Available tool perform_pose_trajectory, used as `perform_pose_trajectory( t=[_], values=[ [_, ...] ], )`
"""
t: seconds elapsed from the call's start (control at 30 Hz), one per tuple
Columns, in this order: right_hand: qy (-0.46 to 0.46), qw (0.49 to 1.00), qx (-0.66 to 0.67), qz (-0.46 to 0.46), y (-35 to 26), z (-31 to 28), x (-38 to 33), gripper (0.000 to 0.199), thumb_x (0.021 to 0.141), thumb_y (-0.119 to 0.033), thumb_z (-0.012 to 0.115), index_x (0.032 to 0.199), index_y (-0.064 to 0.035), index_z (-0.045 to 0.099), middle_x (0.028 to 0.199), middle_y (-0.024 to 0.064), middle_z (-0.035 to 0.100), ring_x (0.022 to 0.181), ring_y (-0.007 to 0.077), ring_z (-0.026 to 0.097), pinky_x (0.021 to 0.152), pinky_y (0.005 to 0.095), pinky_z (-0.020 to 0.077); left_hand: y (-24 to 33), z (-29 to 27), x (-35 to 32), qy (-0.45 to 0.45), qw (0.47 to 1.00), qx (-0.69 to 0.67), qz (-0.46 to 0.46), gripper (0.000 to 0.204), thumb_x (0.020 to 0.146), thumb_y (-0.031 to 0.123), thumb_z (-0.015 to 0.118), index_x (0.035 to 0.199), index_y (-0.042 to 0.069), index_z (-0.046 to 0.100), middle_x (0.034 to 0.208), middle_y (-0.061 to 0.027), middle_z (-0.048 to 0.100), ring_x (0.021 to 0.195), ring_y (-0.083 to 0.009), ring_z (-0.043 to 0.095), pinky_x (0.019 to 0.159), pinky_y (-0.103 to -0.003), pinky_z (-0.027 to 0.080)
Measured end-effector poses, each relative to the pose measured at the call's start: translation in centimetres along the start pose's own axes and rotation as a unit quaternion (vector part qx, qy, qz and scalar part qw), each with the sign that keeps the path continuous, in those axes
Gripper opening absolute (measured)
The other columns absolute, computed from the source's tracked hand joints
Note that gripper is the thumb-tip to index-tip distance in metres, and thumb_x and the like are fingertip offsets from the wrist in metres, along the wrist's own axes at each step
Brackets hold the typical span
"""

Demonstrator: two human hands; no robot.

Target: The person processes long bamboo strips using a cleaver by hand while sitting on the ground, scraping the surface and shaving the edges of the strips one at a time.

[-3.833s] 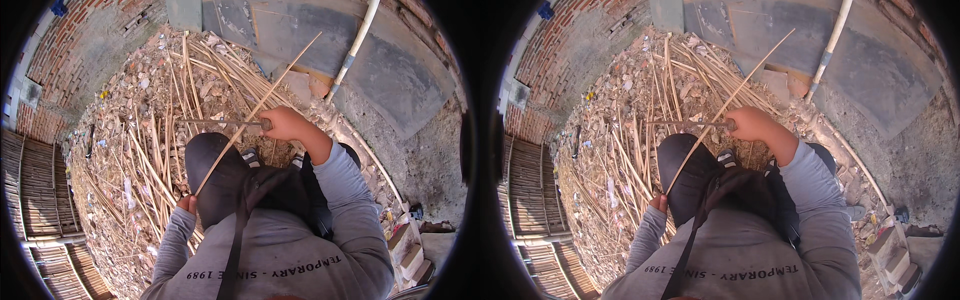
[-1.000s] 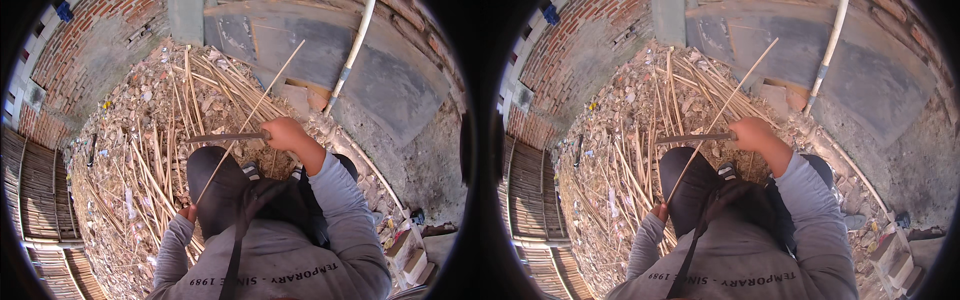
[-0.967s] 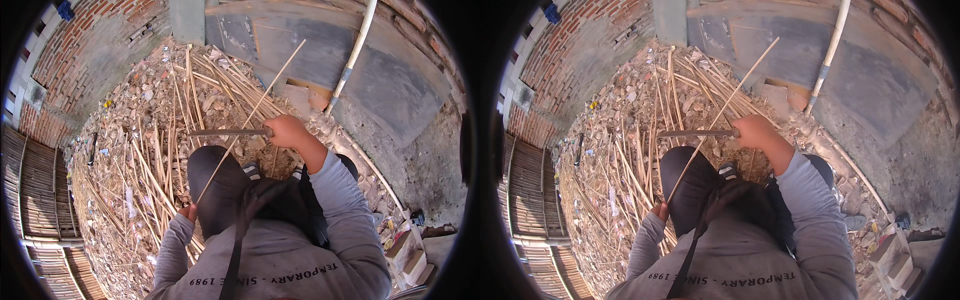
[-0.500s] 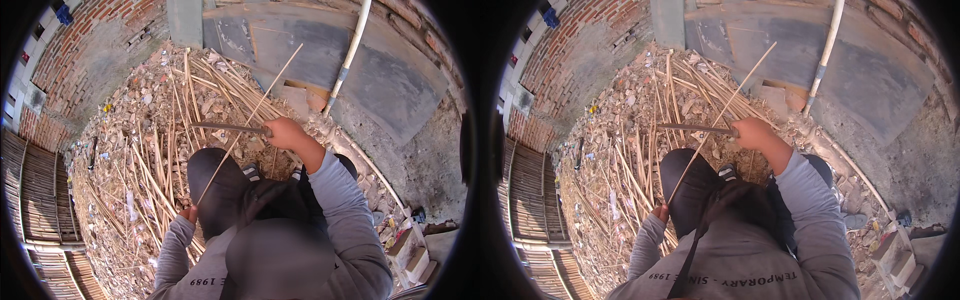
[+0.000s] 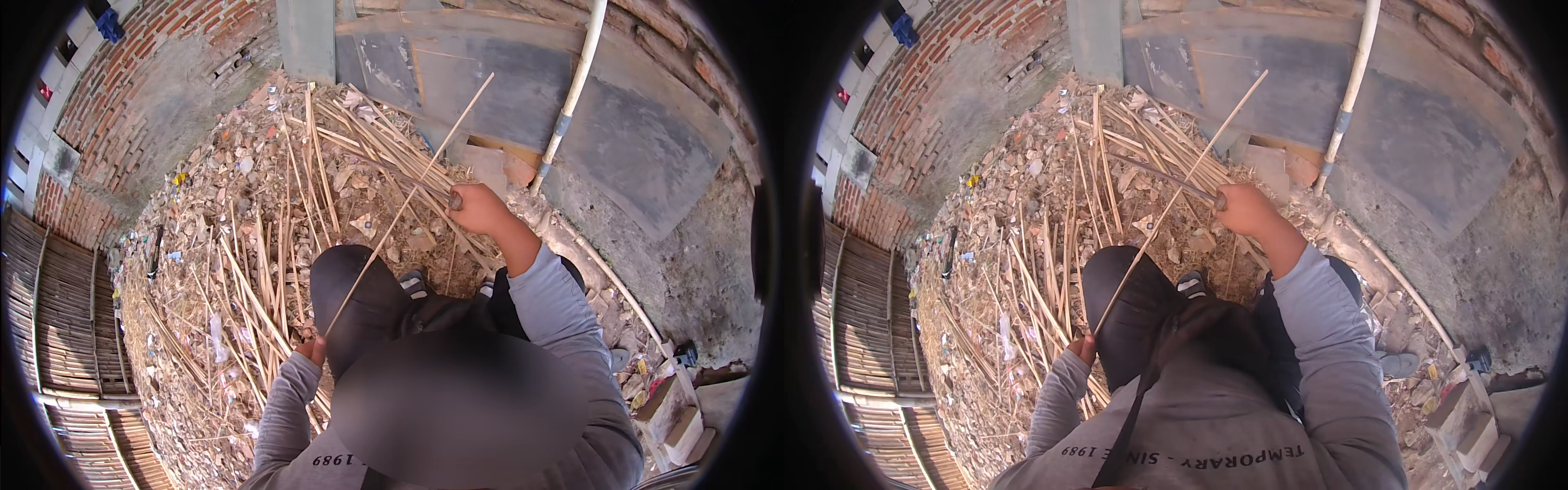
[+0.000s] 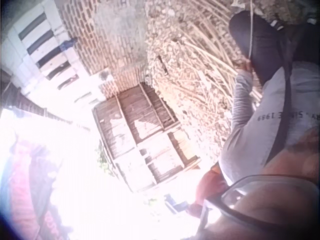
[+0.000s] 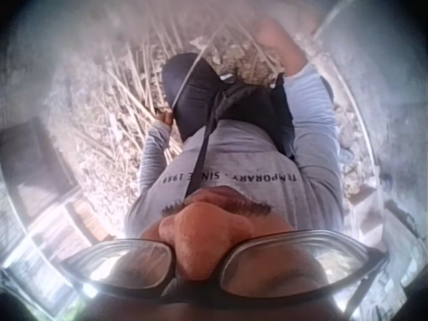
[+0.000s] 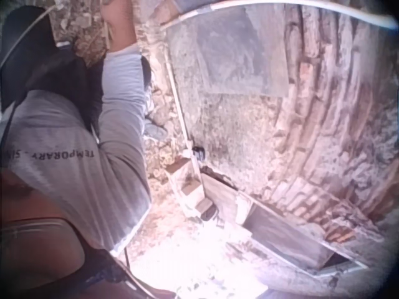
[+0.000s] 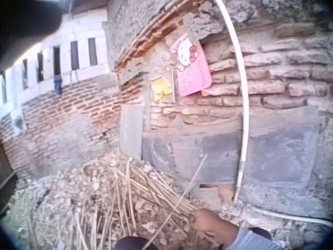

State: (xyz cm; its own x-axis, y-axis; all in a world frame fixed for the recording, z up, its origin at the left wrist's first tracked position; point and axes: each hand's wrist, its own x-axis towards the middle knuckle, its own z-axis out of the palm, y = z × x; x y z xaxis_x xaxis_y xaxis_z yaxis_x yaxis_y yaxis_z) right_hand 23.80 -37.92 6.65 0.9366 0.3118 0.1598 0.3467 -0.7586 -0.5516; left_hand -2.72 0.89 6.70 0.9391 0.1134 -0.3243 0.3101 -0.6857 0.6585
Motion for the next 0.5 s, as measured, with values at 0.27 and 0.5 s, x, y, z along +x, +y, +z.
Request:
perform_pose_trajectory(
  t=[0.27,0.5],
  values=[
    [-0.104,0.993,-0.033,-0.038,-3.3,-1.4,-0.6,0.027,0.075,-0.026,0.072,0.095,-0.0087,0.066,0.081,0.0164,0.066,0.082,0.0377,0.064,0.072,0.0475,0.0499,-1.9,0.0,0.6,-0.039,0.999,-0.019,-0.022,0.059,0.1,0.048,0.038,0.116,-0.003,0.062,0.104,-0.0198,0.068,0.101,-0.0293,0.063,0.09,-0.038,0.046],
    [-0.032,0.999,-0.01,0.018,-0.4,-0.2,0.2,0.031,0.076,-0.027,0.073,0.095,-0.0044,0.065,0.083,0.0187,0.065,0.083,0.0384,0.063,0.073,0.046,0.05,-1.4,0.0,0.6,-0.034,0.999,-0.011,-0.022,0.061,0.1,0.05,0.036,0.113,-0.003,0.063,0.102,-0.0226,0.067,0.099,-0.033,0.064,0.089,-0.039,0.046]
  ],
)
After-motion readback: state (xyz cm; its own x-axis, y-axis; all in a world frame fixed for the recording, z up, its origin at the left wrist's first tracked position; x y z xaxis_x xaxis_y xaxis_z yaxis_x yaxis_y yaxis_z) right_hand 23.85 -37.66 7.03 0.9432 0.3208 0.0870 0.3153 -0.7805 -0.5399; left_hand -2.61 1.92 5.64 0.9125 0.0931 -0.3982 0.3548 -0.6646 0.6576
